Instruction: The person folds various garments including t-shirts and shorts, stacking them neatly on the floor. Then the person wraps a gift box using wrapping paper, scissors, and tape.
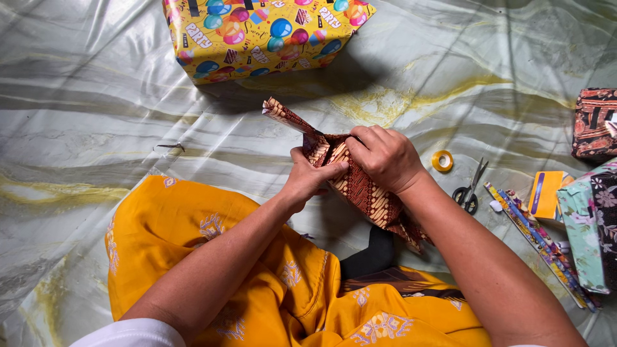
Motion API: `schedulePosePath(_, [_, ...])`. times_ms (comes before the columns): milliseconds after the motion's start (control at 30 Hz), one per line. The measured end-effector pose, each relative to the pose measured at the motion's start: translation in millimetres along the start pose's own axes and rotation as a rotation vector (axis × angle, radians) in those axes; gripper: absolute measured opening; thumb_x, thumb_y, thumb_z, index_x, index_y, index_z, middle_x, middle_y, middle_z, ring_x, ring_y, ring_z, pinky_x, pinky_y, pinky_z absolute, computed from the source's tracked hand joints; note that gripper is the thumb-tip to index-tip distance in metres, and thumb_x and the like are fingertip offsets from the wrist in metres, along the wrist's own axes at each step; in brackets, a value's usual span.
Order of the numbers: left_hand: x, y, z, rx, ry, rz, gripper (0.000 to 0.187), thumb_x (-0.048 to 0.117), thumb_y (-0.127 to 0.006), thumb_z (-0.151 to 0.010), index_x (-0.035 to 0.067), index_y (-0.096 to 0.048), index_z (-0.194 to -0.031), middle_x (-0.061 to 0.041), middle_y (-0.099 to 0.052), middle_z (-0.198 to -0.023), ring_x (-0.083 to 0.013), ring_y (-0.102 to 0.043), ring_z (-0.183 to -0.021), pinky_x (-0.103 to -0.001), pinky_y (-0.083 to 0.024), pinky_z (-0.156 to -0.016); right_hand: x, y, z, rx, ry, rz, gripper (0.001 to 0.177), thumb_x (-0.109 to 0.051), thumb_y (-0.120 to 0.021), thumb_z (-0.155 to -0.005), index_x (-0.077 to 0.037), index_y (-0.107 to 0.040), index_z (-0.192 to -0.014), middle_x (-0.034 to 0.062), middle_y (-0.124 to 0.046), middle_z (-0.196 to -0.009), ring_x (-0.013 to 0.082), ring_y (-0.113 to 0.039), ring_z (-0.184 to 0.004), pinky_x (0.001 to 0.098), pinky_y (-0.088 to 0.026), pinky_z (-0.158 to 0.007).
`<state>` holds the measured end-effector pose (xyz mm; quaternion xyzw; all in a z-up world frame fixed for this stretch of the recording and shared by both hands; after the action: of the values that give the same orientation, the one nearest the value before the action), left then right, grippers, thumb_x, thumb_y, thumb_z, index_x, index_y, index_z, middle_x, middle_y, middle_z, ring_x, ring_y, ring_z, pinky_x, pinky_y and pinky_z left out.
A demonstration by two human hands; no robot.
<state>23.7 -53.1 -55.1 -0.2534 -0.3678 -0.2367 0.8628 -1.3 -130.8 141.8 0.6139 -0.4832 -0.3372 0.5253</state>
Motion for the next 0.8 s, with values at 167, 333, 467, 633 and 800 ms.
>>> schedulePosePath(167, [-3, 2, -2, -0.004, 0.01, 0.001, 0.103, 0.047, -0.089, -0.064, 0.002, -0.023, -0.129, -0.019, -0.057, -0.121, -0.0258, -0.068, -0.104, -0.046, -0.063, -0.074, 4, -6, 4, 0.106, -0.059, -0.075, 0.015, -0.005, -0.072, -0.086, -0.002, -0.066, -0.1, 0.0103, -0.067, -0.104, 0.0258, -0.069, -0.091, 0.0357, -0.058, -0.077])
schedulePosePath(333, [-5, -1, -3, -0.028, 0.018, 0.012, 0.104, 0.047, -0.089, -0.063, 0.002, -0.023, -0.129, -0.02, -0.057, -0.123, -0.027, -0.069, -0.105, -0.048, -0.063, -0.074, 11, -12, 8, 0.134, -0.215, -0.137, 0.014, -0.002, -0.073, -0.088, 0.0, -0.066, -0.1, 0.0115, -0.067, -0.105, 0.0269, -0.07, -0.093, 0.0353, -0.059, -0.082])
schedulePosePath(467, [-8, -1, -4, -0.028, 0.049, 0.021, 0.104, 0.047, -0.088, -0.063, 0.003, -0.022, -0.13, -0.019, -0.056, -0.125, -0.0271, -0.068, -0.107, -0.049, -0.063, -0.075, 11, -7, 4, 0.114, -0.204, -0.212, 0.014, -0.003, -0.073, -0.087, -0.002, -0.067, -0.1, 0.0108, -0.067, -0.105, 0.027, -0.07, -0.094, 0.0355, -0.059, -0.083])
schedulePosePath(633, [-9, -1, -2, -0.037, 0.065, 0.01, 0.105, 0.047, -0.089, -0.063, 0.003, -0.021, -0.131, -0.019, -0.056, -0.125, -0.0283, -0.067, -0.11, -0.05, -0.062, -0.077, 8, -4, -3, 0.009, -0.086, -0.216, 0.016, -0.008, -0.075, -0.082, -0.004, -0.068, -0.096, 0.0107, -0.068, -0.101, 0.0287, -0.07, -0.092, 0.0379, -0.057, -0.08])
schedulePosePath(800, [-8, -1, -3, -0.034, 0.06, 0.01, 0.105, 0.048, -0.088, -0.063, 0.003, -0.021, -0.131, -0.02, -0.056, -0.124, -0.0298, -0.068, -0.109, -0.052, -0.062, -0.079, 9, -15, -1, -0.011, -0.075, -0.16, 0.017, -0.005, -0.072, -0.085, -0.001, -0.066, -0.1, 0.0118, -0.065, -0.101, 0.0295, -0.068, -0.094, 0.0383, -0.057, -0.082])
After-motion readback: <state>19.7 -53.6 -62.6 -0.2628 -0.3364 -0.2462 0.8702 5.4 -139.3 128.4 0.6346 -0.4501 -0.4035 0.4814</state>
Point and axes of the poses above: each hand's wrist, its own z-axis away from the middle knuckle, its own y-axis out of the back of the hand, x = y × z, the point moved 9 cm from there along -z, towards the middle knuckle
